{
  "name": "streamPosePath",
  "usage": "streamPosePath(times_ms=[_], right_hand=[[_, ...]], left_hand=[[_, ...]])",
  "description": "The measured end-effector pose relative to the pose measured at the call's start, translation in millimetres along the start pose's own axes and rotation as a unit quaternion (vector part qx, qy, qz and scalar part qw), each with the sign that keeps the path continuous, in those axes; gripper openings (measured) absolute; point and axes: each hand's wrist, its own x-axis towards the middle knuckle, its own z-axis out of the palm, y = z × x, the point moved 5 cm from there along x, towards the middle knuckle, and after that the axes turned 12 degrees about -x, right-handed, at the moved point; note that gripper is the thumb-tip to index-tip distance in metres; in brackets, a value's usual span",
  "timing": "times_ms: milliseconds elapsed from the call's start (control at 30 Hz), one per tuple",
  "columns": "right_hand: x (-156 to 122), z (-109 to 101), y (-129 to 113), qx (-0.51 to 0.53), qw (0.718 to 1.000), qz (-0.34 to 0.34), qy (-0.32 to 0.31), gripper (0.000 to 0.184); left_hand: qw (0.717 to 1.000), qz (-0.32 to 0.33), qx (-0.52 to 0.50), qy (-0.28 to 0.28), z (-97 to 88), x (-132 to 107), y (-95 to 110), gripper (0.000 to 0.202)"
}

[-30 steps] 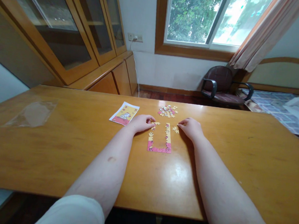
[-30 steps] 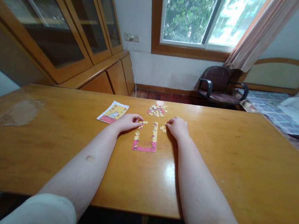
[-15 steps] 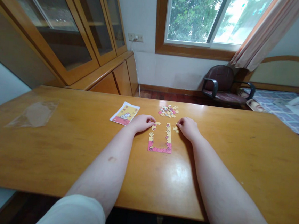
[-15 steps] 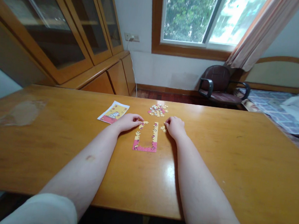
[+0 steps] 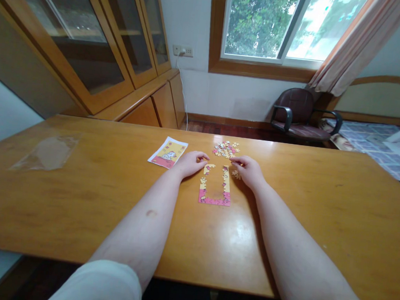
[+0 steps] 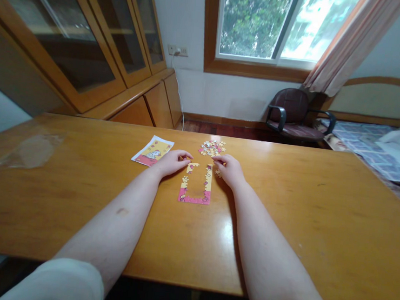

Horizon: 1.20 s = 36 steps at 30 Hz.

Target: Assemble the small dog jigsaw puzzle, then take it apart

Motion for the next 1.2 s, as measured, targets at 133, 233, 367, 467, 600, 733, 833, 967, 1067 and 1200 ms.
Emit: streamPosePath(times_ms=[133,233,367,467,600,733,833,967,1067,1200], right_hand=[[-1.2,11.0,0.8,0.149,0.988,0.041,-0.008,0.017],[-2.6,15.3,-2.9,0.206,0.977,0.056,-0.015,0.021],[-5.6,16.6,-14.0,0.22,0.973,0.071,-0.022,0.02],[-9.7,19.9,-24.5,0.197,0.977,0.072,-0.039,0.016],[-16.5,26.2,-36.3,0.14,0.986,0.055,-0.07,0.016],[-19.3,27.8,-42.2,0.081,0.993,0.034,-0.085,0.017],[-18.6,26.8,-44.4,0.028,0.996,0.008,-0.089,0.019],[-16.9,26.4,-42.2,-0.02,0.997,-0.007,-0.079,0.021],[-15.9,27.2,-40.5,-0.043,0.996,-0.029,-0.068,0.019],[-16.2,27.2,-42.4,-0.072,0.993,-0.067,-0.059,0.017]], left_hand=[[1.0,0.022,-0.002,0.008,0.2,-0.6,4.4,0.029],[0.999,0.041,-0.007,0.001,2.1,-1.6,8.6,0.027],[0.996,0.07,-0.038,-0.028,4.8,-3.1,16.3,0.026],[0.992,0.071,-0.086,-0.053,6.9,-3.8,20.7,0.026],[0.988,0.024,-0.134,-0.077,10.8,-3.8,18.8,0.028],[0.985,-0.006,-0.144,-0.09,14.1,-4.3,15.3,0.028],[0.988,-0.008,-0.125,-0.094,14.3,-5.5,14.8,0.027],[0.988,-0.006,-0.121,-0.096,13.5,-6.8,14.4,0.026],[0.987,-0.007,-0.119,-0.104,14.5,-6.8,12.8,0.028],[0.986,-0.005,-0.126,-0.109,16.3,-5.8,11.8,0.027]])
